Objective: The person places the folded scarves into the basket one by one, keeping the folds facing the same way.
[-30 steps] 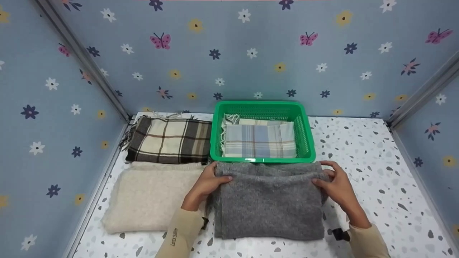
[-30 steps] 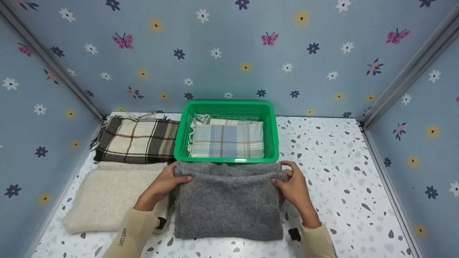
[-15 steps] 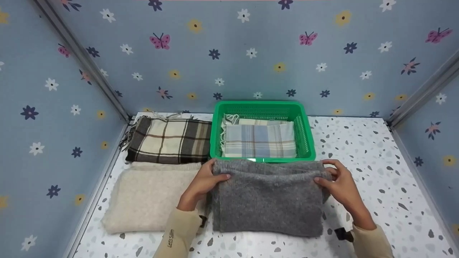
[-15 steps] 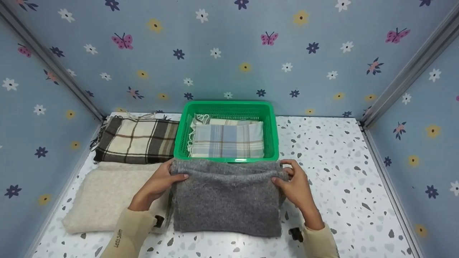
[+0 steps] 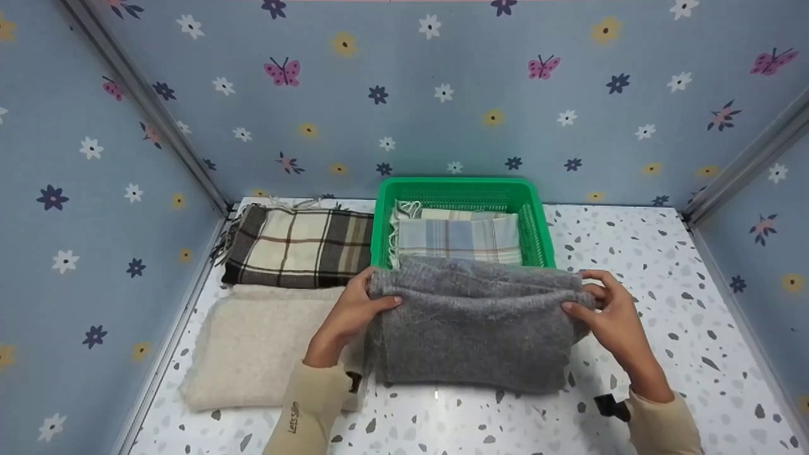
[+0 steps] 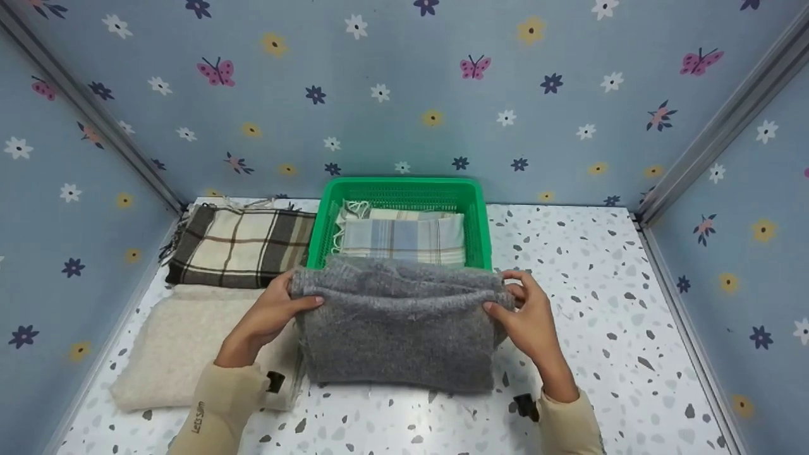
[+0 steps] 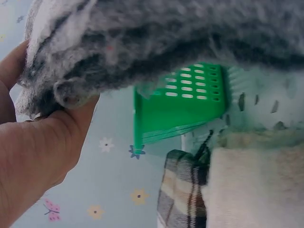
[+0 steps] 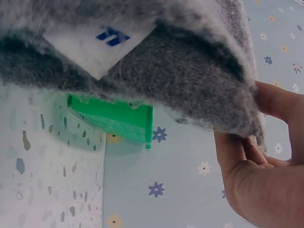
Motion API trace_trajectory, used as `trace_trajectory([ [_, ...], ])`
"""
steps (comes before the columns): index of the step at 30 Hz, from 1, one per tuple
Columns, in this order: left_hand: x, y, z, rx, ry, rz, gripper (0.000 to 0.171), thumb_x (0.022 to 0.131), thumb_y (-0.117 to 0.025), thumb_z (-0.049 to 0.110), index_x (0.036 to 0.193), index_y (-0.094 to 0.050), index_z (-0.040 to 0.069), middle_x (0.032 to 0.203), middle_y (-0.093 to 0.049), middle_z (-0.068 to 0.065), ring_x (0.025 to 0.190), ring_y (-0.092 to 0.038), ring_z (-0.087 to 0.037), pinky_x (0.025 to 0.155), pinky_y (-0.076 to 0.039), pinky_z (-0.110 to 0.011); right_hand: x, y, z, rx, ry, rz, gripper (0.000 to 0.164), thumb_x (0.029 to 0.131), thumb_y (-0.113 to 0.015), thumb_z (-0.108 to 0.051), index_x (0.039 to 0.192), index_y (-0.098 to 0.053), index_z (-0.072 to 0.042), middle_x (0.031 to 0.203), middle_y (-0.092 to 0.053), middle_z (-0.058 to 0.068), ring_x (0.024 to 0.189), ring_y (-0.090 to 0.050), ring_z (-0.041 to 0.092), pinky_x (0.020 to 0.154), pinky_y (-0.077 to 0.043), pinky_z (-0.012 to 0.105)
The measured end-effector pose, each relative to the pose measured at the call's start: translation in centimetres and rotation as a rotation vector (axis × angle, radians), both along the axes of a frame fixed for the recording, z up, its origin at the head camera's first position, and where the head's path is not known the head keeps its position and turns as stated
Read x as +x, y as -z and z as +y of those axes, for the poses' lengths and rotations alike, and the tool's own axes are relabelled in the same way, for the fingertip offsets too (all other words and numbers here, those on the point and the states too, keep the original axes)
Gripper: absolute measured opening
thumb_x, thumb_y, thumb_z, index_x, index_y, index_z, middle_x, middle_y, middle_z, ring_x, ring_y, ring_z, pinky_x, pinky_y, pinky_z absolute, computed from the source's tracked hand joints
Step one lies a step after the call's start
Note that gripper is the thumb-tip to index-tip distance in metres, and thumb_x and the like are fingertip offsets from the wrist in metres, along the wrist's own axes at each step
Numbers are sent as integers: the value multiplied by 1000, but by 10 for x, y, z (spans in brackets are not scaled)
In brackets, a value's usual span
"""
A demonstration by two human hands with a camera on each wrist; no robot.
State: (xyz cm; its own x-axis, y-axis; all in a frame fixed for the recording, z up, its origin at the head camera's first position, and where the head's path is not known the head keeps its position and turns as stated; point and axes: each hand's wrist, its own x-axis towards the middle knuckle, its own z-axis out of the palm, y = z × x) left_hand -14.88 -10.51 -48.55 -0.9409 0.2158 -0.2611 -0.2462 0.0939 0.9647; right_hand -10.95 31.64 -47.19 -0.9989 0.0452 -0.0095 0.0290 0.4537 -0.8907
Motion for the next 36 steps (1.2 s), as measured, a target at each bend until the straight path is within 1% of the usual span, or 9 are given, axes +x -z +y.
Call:
trace_trajectory([
  [4,-4,-7,1,13,-22,17,91,96,-72,1,165,-14,-8,170,-18,-29,157,-23,-43,121,-34,-57,-4,-7,1,-1,19,7,56,95,-79,-8,144,-51,-2,120,-74,4,96,-65,4,77,-53,24],
  [7,-7,-12,2,25,-31,29,86,96,-71,-1,165,-19,-6,165,-30,-29,151,-35,-44,118,-38,-56,-7,-11,0,4,25,20,56,95,-79,-7,143,-51,-2,121,-73,6,96,-64,5,77,-53,24],
  [14,-16,-23,2,12,-38,54,85,97,-72,1,165,-21,-4,166,-29,-27,152,-34,-42,118,-37,-56,-15,-18,-1,10,36,70,55,94,-79,-4,143,-53,-2,120,-73,5,90,-63,7,72,-50,24],
  [20,-24,-34,4,51,-22,105,73,97,-71,-2,161,-36,0,149,-52,-21,135,-53,-37,108,-47,-48,-23,-27,-1,21,48,99,54,95,-79,-4,143,-54,-2,123,-73,10,88,-62,8,73,-49,24],
  [24,-30,-41,3,38,-26,125,68,97,-71,-2,158,-41,2,145,-55,-18,129,-57,-31,103,-50,-43,-29,-33,0,48,45,113,54,96,-78,-7,144,-54,-3,128,-71,16,94,-61,5,76,-48,24],
  [26,-33,-44,3,36,-30,125,67,97,-71,-1,157,-42,4,143,-56,-17,126,-59,-30,101,-51,-42,-32,-36,0,45,44,123,54,96,-79,-7,144,-54,-2,124,-73,9,96,-61,5,77,-48,23],
  [32,-40,-52,1,-7,-35,124,73,99,-72,4,162,-35,4,149,-52,-17,132,-55,-31,107,-48,-47,-41,-43,-1,3,31,149,53,94,-79,-3,141,-54,-1,102,-71,-23,86,-58,10,72,-46,25],
  [34,-42,-54,1,-22,-35,119,78,99,-72,5,164,-29,3,157,-44,-19,142,-48,-34,113,-43,-51,-44,-45,-1,1,32,152,53,94,-79,-3,142,-54,-1,105,-71,-23,86,-56,11,72,-45,25],
  [36,-45,-56,1,-51,-37,110,83,100,-72,8,167,-22,2,167,-31,-20,153,-34,-36,119,-37,-53,-46,-47,0,8,35,151,54,95,-79,-4,142,-54,-1,112,-73,-14,88,-57,11,73,-46,25],
])
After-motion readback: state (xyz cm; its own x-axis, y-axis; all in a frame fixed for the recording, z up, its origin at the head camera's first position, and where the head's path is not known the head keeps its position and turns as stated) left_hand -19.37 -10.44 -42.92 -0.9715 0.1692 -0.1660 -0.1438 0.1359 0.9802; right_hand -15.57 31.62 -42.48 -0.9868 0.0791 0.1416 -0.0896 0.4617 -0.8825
